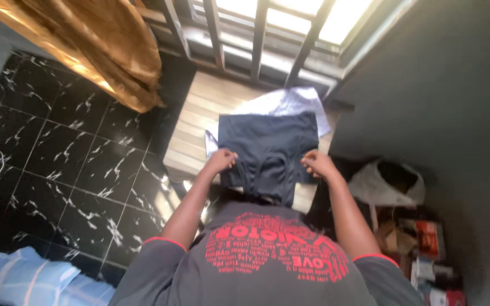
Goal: The person folds clothes on a small wooden table beside a window, folding a dark shirt, a white patterned shirt, and a blue garment with a green cloth, smoothing each item flat and stacking the folded pieces. They briefly carry folded clothes toward a backpack on the bed and handle a bottle near a laundry basket.
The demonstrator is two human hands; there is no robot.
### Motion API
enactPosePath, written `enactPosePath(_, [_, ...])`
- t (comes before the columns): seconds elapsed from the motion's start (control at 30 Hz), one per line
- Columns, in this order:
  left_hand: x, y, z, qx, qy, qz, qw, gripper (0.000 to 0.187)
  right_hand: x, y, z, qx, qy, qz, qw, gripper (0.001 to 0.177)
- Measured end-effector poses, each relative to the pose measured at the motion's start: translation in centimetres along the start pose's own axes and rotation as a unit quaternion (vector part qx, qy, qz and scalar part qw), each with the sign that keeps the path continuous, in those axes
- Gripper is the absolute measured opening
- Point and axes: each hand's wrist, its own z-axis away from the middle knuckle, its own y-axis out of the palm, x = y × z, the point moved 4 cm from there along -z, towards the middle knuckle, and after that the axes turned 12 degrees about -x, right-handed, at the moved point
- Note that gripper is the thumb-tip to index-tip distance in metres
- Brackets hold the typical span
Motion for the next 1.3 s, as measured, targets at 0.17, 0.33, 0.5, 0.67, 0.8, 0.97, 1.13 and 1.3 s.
enactPosePath(0.17, [3.4, 3.0, 4.0, 0.040, -0.018, -0.091, 0.995, 0.039, -4.7, 4.5, 5.5, -0.057, 0.075, 0.128, 0.987, 0.053])
enactPosePath(0.33, [1.8, 5.0, 5.9, -0.077, 0.092, -0.163, 0.979, 0.040, -4.0, 7.9, 8.3, -0.189, -0.041, 0.264, 0.945, 0.089])
enactPosePath(0.5, [2.5, 9.0, 6.6, 0.061, -0.039, -0.139, 0.988, 0.043, -4.2, 8.8, 7.0, -0.160, 0.000, 0.245, 0.956, 0.073])
enactPosePath(0.67, [3.3, 9.8, 8.8, 0.160, -0.157, 0.100, 0.969, 0.038, -3.6, 8.1, 8.4, 0.027, 0.083, -0.076, 0.993, 0.032])
enactPosePath(0.8, [-2.9, 5.7, 7.5, 0.086, 0.091, 0.183, 0.975, 0.050, 2.4, 2.5, 9.7, 0.026, 0.046, -0.197, 0.979, 0.021])
enactPosePath(0.97, [-14.2, -0.8, 2.1, -0.117, 0.138, 0.117, 0.977, 0.064, 13.5, -4.1, 7.1, -0.050, -0.032, -0.088, 0.994, 0.020])
enactPosePath(1.13, [-24.9, -4.3, -1.2, -0.107, 0.183, 0.269, 0.940, 0.054, 22.1, -7.5, 4.0, -0.002, -0.089, -0.355, 0.931, 0.046])
enactPosePath(1.3, [-21.7, -3.7, 1.8, -0.145, 0.270, 0.196, 0.931, 0.058, 19.0, -5.8, 3.0, 0.005, -0.181, -0.355, 0.917, 0.063])
